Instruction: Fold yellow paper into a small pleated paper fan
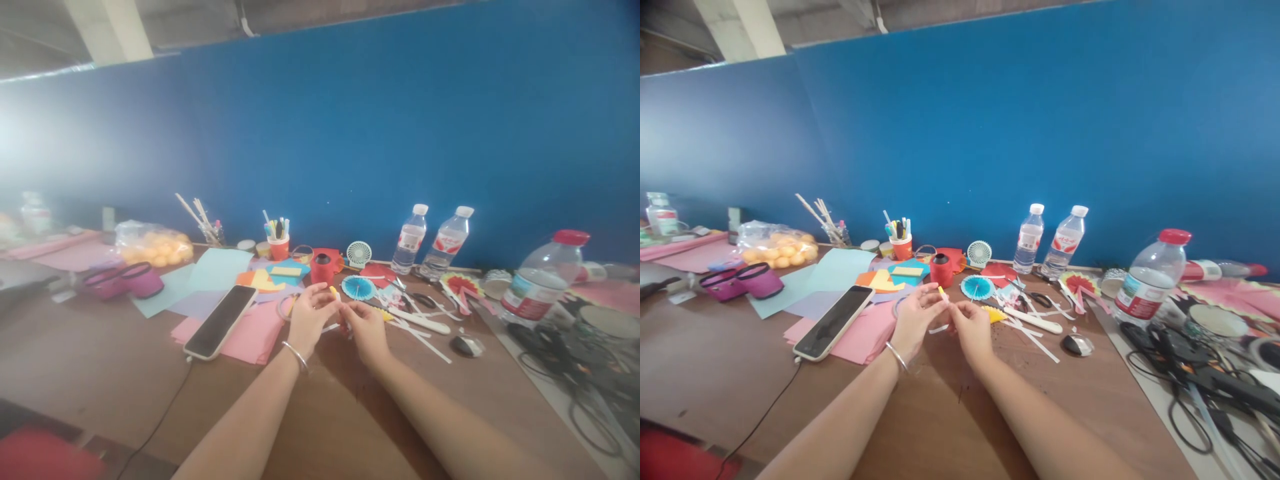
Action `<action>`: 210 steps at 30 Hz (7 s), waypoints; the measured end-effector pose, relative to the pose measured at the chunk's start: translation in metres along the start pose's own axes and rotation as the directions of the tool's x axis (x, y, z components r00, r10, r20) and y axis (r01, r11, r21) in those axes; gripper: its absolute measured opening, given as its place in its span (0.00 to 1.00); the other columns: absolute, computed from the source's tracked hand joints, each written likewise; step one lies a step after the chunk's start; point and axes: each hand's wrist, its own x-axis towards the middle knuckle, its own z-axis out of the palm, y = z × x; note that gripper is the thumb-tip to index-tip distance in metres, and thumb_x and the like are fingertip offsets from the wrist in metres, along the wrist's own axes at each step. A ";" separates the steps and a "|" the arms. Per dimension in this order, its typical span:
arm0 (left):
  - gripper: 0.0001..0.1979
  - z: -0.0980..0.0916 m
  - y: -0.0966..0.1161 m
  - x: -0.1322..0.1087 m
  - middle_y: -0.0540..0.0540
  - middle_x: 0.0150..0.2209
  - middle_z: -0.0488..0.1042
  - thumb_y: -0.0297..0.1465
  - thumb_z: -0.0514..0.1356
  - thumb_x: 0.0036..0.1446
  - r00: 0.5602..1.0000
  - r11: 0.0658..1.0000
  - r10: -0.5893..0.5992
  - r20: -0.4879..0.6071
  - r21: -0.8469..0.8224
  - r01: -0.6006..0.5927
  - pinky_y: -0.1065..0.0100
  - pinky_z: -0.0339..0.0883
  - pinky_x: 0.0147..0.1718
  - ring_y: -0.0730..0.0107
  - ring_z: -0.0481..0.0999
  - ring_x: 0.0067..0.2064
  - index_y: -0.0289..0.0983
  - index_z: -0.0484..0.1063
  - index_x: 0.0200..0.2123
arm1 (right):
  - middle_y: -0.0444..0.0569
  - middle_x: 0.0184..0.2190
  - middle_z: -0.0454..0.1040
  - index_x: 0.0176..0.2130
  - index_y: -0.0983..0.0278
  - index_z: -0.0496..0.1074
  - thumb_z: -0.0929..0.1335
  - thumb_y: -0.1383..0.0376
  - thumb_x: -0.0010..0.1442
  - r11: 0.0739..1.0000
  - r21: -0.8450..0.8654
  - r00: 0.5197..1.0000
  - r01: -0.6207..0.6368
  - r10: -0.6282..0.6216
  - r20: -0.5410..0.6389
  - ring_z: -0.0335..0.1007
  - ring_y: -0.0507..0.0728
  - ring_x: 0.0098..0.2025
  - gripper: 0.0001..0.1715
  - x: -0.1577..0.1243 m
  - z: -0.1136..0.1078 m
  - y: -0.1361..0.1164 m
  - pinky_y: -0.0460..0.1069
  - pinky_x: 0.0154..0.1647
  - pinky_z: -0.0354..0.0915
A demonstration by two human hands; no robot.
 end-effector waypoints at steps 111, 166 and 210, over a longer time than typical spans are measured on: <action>0.20 -0.001 -0.002 0.002 0.51 0.24 0.72 0.31 0.61 0.43 0.978 0.994 0.095 -0.184 0.072 -0.083 0.67 0.70 0.24 0.69 0.75 0.22 0.39 0.54 0.37 | 0.44 0.13 0.69 0.19 0.65 0.67 0.67 0.58 0.46 0.978 -0.205 0.999 -0.043 0.037 -0.032 0.60 0.50 0.15 0.13 0.000 0.000 0.014 0.44 0.17 0.57; 0.21 -0.003 -0.002 0.001 0.52 0.23 0.72 0.31 0.62 0.44 0.985 0.995 0.086 -0.147 0.060 -0.078 0.65 0.72 0.24 0.69 0.74 0.22 0.39 0.53 0.38 | 0.41 0.16 0.70 0.25 0.61 0.56 0.67 0.58 0.48 0.997 -0.074 0.999 0.033 -0.031 0.026 0.65 0.52 0.17 0.15 -0.004 0.003 0.017 0.45 0.19 0.59; 0.13 -0.011 0.017 0.004 0.46 0.32 0.72 0.28 0.62 0.41 0.962 0.967 0.151 0.226 0.167 -0.191 0.67 0.67 0.35 0.68 0.72 0.34 0.37 0.68 0.35 | 0.39 0.17 0.65 0.28 0.64 0.71 0.70 0.61 0.45 0.939 0.344 0.996 -0.023 -0.010 0.093 0.53 0.46 0.17 0.09 0.010 0.001 -0.003 0.42 0.18 0.50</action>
